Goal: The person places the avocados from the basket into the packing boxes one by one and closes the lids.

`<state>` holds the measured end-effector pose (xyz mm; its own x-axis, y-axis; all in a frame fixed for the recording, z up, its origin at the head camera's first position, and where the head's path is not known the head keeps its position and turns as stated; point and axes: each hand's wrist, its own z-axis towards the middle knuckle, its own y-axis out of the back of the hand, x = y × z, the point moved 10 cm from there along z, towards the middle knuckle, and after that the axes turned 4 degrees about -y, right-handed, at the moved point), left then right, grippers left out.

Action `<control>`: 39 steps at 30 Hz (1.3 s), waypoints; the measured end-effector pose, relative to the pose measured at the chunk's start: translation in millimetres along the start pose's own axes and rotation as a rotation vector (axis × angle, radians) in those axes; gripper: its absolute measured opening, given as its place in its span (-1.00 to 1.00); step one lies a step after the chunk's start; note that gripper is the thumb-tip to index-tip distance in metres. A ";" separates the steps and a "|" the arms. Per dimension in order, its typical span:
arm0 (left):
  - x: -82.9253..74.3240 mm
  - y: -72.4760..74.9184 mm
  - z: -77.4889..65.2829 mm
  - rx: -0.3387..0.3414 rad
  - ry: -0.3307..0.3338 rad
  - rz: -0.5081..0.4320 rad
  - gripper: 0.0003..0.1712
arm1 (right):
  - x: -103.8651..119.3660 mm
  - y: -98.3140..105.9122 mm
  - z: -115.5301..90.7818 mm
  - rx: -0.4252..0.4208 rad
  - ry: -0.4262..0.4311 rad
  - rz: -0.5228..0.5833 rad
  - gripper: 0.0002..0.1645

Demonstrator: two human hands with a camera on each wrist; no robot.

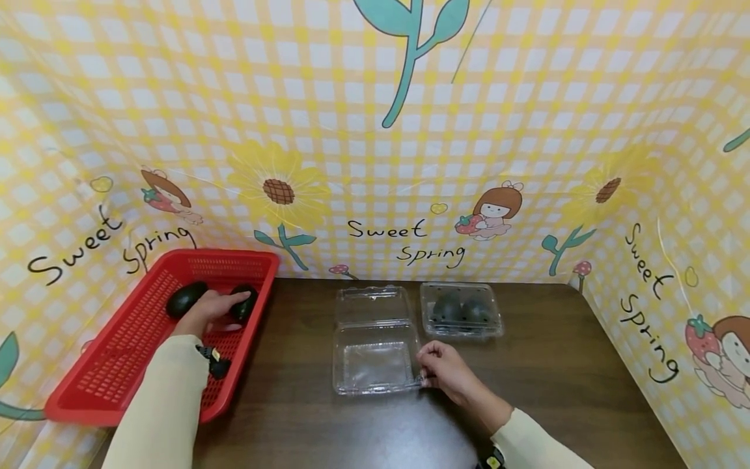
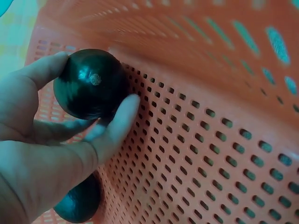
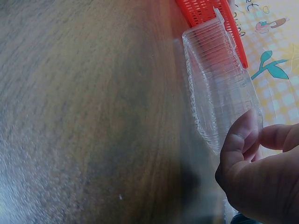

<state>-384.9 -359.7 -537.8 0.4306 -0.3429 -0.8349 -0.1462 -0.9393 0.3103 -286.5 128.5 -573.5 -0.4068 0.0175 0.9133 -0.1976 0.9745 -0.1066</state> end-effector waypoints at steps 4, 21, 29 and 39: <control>-0.3 -1.1 3.5 0.016 -0.028 0.001 -0.45 | 1.4 0.2 1.3 -0.005 0.003 -0.009 -0.95; -9.7 7.0 0.8 0.004 -0.094 -0.007 -0.61 | 2.1 -0.5 1.6 0.014 0.011 -0.012 -0.94; -25.0 14.6 -11.3 -0.004 -0.155 0.034 -0.08 | 1.4 -2.2 1.6 0.031 0.011 0.000 -0.96; -63.3 10.6 -29.6 -0.051 -0.283 0.056 -0.17 | 1.1 -0.9 0.3 0.039 0.001 -0.019 -0.93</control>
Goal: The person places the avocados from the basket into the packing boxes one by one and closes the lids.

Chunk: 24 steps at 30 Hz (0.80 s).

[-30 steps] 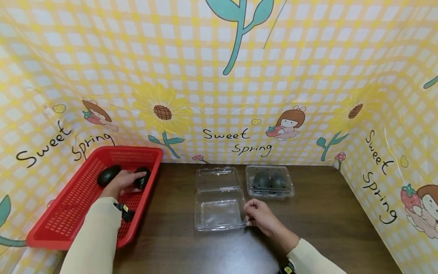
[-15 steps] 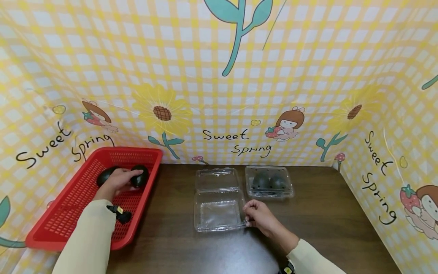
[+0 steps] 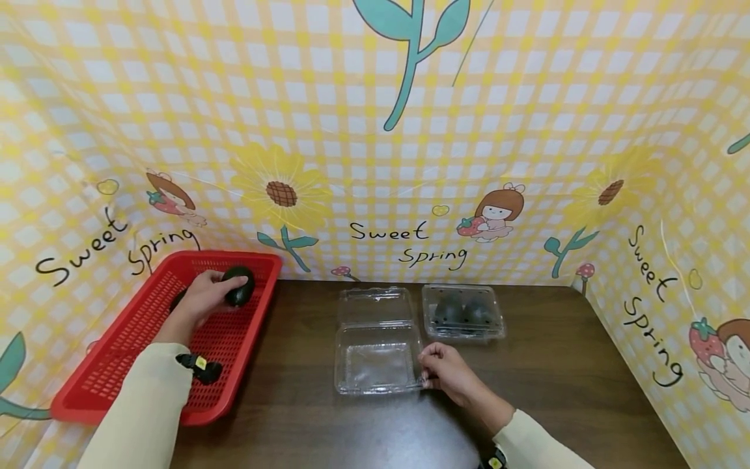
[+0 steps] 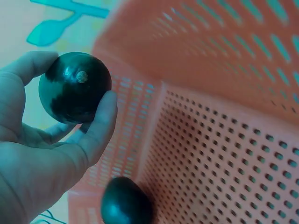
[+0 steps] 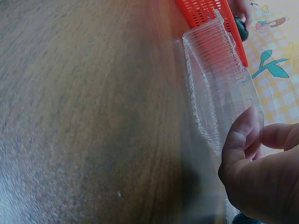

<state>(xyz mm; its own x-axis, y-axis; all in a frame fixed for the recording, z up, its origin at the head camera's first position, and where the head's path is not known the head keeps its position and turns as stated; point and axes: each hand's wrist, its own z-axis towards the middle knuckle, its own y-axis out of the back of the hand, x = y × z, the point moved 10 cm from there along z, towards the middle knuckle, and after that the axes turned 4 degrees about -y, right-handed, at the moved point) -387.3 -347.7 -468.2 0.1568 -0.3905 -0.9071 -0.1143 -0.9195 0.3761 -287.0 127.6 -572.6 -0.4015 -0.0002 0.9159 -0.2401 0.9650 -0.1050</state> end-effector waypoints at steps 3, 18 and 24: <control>-12.6 -2.4 -2.8 -0.019 -0.040 -0.002 -0.16 | -0.7 -0.2 -0.4 0.005 0.001 -0.005 -0.93; -68.6 -43.9 -14.3 -0.038 -0.133 0.051 -0.26 | -1.6 0.1 0.6 -0.006 -0.006 -0.007 -0.95; -78.9 -66.4 -18.9 -0.002 -0.156 0.072 -0.17 | -1.7 0.6 1.2 -0.007 -0.009 -0.007 -0.94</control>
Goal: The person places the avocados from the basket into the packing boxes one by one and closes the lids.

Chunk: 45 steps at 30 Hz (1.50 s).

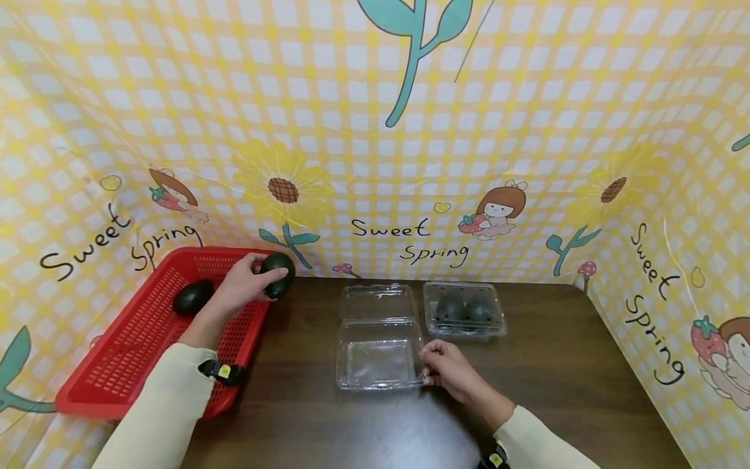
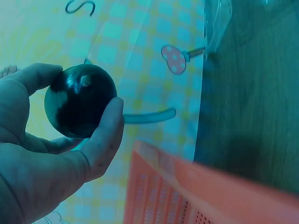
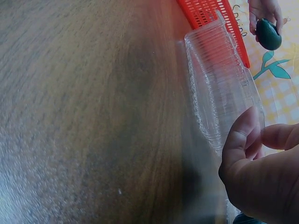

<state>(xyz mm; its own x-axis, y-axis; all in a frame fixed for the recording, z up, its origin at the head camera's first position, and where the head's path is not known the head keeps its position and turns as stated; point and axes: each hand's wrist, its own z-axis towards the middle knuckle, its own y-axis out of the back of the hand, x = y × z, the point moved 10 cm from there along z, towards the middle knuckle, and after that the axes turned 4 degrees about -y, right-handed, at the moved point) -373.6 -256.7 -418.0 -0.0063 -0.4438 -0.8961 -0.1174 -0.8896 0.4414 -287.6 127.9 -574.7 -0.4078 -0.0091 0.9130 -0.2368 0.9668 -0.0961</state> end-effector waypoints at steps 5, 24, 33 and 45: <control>-14.7 -19.5 -5.9 0.026 -0.035 -0.055 -0.19 | 0.2 0.2 0.7 -0.001 0.003 -0.001 -0.93; -35.7 -121.9 -17.0 0.127 -0.078 -0.193 -0.35 | -0.2 0.2 0.7 -0.004 0.009 0.012 -0.96; -27.4 -164.8 -23.2 0.190 -0.025 -0.224 -0.39 | 2.3 -1.4 -1.4 -0.002 0.011 0.016 -0.92; -15.9 -207.9 -18.9 0.210 -0.008 -0.009 -0.39 | -0.5 -1.7 3.1 -0.019 -0.001 0.005 -0.95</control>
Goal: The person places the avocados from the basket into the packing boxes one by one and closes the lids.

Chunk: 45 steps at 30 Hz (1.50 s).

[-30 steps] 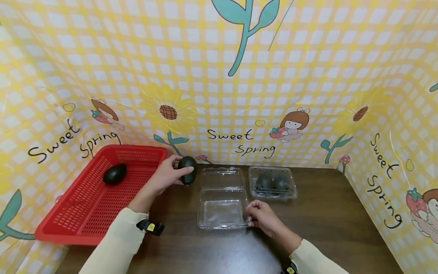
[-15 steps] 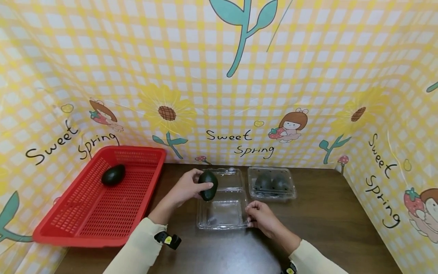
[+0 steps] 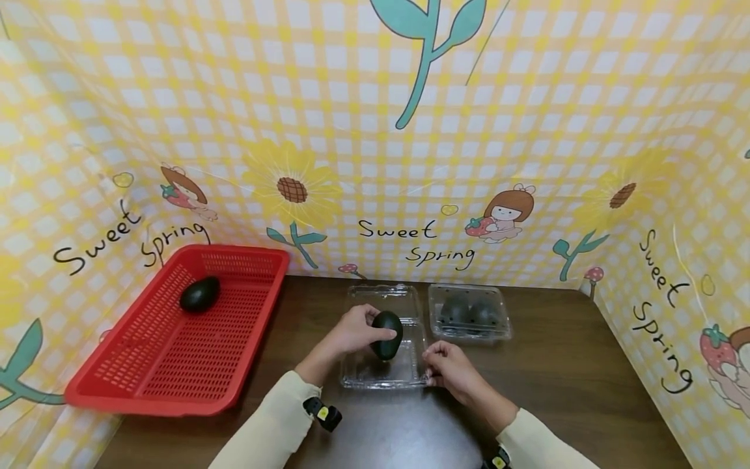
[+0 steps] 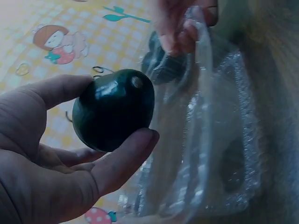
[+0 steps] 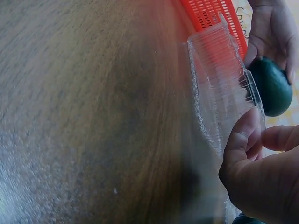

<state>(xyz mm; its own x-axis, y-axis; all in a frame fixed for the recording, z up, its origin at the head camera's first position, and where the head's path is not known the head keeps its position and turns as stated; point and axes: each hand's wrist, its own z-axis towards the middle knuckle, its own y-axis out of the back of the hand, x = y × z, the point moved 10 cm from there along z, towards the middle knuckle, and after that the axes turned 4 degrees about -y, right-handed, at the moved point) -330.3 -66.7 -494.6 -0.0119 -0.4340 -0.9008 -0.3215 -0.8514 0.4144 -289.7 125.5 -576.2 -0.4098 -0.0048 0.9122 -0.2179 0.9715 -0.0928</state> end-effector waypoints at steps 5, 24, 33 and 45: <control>6.2 -17.1 2.7 0.034 0.022 -0.029 -0.40 | 0.6 0.5 -1.4 -0.002 -0.003 -0.006 -0.93; 14.6 -47.6 9.6 0.089 0.054 0.074 -0.52 | -0.1 -0.4 -2.1 0.009 -0.009 -0.014 -0.93; 22.3 -52.6 8.0 0.094 0.082 0.085 -0.48 | -1.1 -3.9 -2.3 0.016 -0.013 -0.006 -0.95; 24.7 -51.6 7.3 0.103 0.101 0.007 -0.49 | -2.7 0.8 1.5 -0.003 -0.030 0.058 -0.95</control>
<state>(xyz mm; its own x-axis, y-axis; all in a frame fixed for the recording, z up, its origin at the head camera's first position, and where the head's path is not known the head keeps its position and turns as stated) -320.9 -31.3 -539.2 0.0787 -0.4717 -0.8782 -0.4171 -0.8158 0.4007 -290.1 125.9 -579.4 -0.4478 0.0447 0.8930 -0.1903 0.9711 -0.1441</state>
